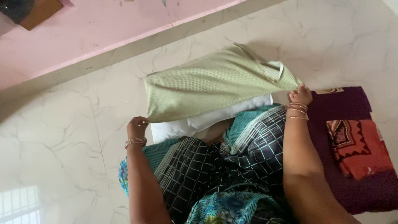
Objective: The person inserts a white pillow into a green patterned pillowcase while sitting on the floor. They adjust the pillow and case, then fold a small green cloth and place it on top of the pillow.
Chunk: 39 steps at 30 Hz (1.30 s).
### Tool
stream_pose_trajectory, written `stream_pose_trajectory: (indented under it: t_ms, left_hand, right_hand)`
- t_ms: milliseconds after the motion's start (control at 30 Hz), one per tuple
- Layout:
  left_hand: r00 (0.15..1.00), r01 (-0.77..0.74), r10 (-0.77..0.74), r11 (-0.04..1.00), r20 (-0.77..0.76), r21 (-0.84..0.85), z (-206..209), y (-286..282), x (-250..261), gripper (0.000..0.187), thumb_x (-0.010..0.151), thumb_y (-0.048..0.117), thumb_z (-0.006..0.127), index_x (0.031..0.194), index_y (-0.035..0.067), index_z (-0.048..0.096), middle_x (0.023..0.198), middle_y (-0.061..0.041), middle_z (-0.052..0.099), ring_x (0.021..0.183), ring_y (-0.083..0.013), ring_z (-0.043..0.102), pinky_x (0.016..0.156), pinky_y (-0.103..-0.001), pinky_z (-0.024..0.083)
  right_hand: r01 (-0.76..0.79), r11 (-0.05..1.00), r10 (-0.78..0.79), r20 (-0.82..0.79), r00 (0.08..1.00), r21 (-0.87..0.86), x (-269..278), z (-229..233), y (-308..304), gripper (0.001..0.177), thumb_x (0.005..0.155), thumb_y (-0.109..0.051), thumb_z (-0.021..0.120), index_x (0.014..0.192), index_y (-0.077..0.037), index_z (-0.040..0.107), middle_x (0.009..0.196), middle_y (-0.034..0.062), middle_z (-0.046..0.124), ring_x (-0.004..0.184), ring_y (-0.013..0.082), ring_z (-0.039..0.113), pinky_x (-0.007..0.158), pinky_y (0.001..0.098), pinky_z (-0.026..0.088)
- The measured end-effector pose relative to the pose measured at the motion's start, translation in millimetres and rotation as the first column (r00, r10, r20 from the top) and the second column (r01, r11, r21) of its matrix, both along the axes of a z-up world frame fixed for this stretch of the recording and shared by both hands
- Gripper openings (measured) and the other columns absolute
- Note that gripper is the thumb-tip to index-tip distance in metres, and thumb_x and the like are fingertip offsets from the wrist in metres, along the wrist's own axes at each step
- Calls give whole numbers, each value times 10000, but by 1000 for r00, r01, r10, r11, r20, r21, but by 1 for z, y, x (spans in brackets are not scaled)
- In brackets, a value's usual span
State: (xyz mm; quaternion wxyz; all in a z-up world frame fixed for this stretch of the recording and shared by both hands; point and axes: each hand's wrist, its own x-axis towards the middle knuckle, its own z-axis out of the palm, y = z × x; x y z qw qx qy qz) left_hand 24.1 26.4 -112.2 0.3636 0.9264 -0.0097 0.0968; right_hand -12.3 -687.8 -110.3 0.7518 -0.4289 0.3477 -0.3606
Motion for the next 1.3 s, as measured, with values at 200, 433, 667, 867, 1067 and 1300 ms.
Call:
stream_pose_trajectory:
  t_ms: [200, 433, 667, 867, 1067, 1300]
  left_hand:
    - [936, -152, 53, 952, -347, -266, 3, -14, 0, 131, 864, 33, 737, 986, 69, 771, 791, -83, 723, 704, -185, 697, 639, -343, 588]
    - [973, 18, -201, 543, -109, -840, -4, -54, 0, 92, 965, -44, 573, 1002, 10, 638, 932, -73, 728, 845, -216, 769, 710, -328, 627]
    - [867, 286, -498, 469, 17, -835, -10, -115, -35, 142, 924, -106, 646, 1018, 0, 657, 988, -54, 718, 934, -136, 689, 856, -287, 592]
    - [873, 236, -482, 548, -73, -802, 14, -133, -51, 144, 908, -99, 649, 1018, -7, 634, 964, -68, 725, 924, -135, 712, 804, -282, 582]
    - [848, 288, -530, 465, -3, -837, 31, -147, -46, 129, 922, -78, 664, 1023, -13, 616, 988, -76, 736, 963, -162, 736, 856, -289, 599]
    - [926, 319, -371, 675, 68, -666, 27, -156, -56, 136, 878, -72, 723, 989, -29, 659, 1010, -107, 705, 898, -193, 741, 767, -308, 620]
  right_hand:
    - [-58, 989, 94, -274, 957, 137, 3, 11, 3, 175, 989, -239, 643, 1034, -71, 660, 822, 44, 633, 655, 123, 637, 542, 241, 558]
    - [152, 964, -171, -69, 983, -220, 30, 29, 38, 246, 968, -277, 751, 997, -34, 730, 884, 75, 698, 746, 139, 652, 647, 258, 565]
    - [-387, 623, 531, 5, 847, -680, 32, 88, 297, 187, 913, -230, 806, 1017, -81, 762, 1006, 68, 774, 894, 130, 726, 820, 275, 612]
    - [-528, 15, 707, -364, 606, -849, -39, 102, 401, 163, 910, -80, 746, 1069, -49, 765, 998, 123, 765, 888, 238, 742, 778, 330, 594]
    - [-518, 33, 711, -344, 613, -855, -40, 98, 383, 167, 955, -74, 709, 1114, -42, 747, 1049, 117, 768, 931, 230, 748, 805, 331, 594]
    - [-350, -38, 732, -265, 628, -936, -57, 103, 383, 281, 926, -94, 735, 1187, 7, 707, 1124, 184, 733, 1014, 302, 704, 884, 375, 557]
